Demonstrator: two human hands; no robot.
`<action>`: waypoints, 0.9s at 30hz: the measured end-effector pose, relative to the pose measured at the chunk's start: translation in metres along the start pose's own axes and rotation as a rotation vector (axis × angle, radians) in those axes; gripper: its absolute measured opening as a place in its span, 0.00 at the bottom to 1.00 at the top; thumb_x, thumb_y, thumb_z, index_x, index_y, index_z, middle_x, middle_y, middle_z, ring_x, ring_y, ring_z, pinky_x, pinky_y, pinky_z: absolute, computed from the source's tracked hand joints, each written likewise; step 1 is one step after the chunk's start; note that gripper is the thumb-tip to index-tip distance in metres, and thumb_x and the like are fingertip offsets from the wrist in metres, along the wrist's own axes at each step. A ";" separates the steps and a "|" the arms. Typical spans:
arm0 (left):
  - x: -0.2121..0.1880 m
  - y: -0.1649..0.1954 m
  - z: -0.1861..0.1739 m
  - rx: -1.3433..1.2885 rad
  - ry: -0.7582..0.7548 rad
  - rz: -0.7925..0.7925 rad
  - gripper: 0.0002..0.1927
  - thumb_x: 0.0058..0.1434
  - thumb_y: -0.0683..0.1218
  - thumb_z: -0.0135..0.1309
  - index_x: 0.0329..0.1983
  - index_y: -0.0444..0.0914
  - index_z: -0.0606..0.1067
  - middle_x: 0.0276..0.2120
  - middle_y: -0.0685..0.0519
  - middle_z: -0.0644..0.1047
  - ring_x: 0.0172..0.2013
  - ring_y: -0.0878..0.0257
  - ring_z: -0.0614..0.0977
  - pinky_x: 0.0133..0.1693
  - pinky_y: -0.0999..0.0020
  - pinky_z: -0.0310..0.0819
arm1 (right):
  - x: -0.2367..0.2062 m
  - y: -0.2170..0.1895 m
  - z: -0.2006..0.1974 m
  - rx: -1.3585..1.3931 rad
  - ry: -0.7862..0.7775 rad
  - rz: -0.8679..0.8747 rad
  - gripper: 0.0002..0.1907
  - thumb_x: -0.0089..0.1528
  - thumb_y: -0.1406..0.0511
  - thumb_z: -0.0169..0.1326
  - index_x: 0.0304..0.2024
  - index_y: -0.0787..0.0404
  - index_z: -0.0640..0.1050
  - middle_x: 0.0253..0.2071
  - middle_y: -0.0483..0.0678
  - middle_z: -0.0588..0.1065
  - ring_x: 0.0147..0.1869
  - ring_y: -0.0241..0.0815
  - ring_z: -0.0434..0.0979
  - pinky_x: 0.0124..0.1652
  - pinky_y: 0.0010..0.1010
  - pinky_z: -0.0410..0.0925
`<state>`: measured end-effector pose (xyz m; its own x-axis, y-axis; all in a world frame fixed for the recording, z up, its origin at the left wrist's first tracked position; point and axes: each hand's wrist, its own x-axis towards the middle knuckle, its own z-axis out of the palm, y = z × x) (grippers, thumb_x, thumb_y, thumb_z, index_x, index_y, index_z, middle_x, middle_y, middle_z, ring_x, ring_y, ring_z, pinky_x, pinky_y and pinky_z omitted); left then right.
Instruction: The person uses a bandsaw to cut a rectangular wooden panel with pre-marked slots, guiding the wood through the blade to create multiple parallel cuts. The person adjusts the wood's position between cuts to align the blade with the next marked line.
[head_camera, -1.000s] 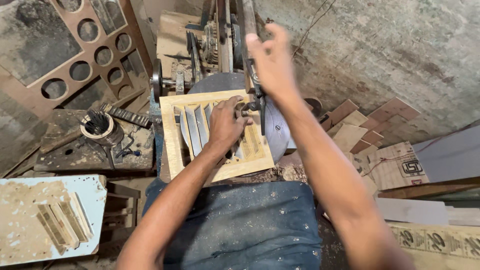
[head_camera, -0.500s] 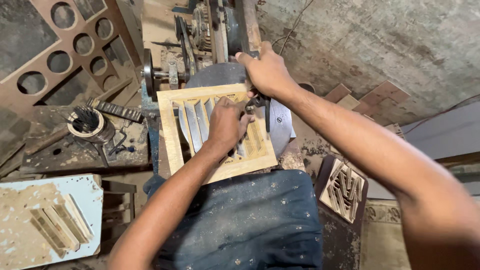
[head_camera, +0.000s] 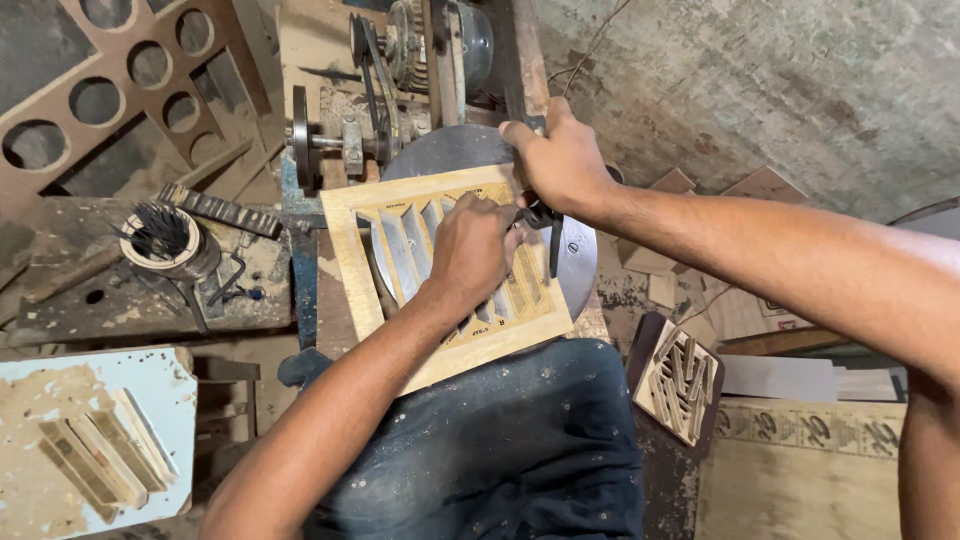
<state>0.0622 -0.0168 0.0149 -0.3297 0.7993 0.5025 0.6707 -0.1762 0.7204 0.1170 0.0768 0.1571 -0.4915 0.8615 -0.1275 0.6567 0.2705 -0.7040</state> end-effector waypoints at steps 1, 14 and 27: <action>0.001 0.000 0.001 0.013 -0.011 0.007 0.12 0.54 0.44 0.64 0.39 0.34 0.82 0.33 0.41 0.81 0.41 0.44 0.80 0.45 0.50 0.74 | 0.000 0.001 0.000 -0.007 0.002 0.004 0.25 0.62 0.57 0.55 0.49 0.72 0.66 0.28 0.59 0.78 0.19 0.49 0.81 0.19 0.38 0.75; 0.023 0.004 -0.004 0.142 -0.176 -0.083 0.09 0.45 0.44 0.63 0.27 0.32 0.82 0.28 0.34 0.80 0.35 0.37 0.82 0.42 0.45 0.77 | 0.025 0.036 0.006 -0.291 0.097 -0.101 0.29 0.64 0.50 0.56 0.47 0.71 0.70 0.37 0.65 0.79 0.41 0.54 0.84 0.44 0.44 0.73; -0.009 -0.026 -0.008 0.058 -0.132 0.119 0.22 0.36 0.38 0.64 0.40 0.34 0.82 0.43 0.41 0.82 0.56 0.36 0.75 0.59 0.50 0.65 | -0.115 0.155 0.031 0.029 0.256 -0.860 0.25 0.60 0.73 0.65 0.60 0.64 0.74 0.45 0.54 0.77 0.48 0.48 0.81 0.48 0.34 0.76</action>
<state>0.0423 -0.0247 -0.0044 -0.1586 0.8439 0.5125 0.7380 -0.2435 0.6293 0.2578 0.0061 0.0406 -0.6619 0.4365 0.6094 0.1037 0.8584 -0.5023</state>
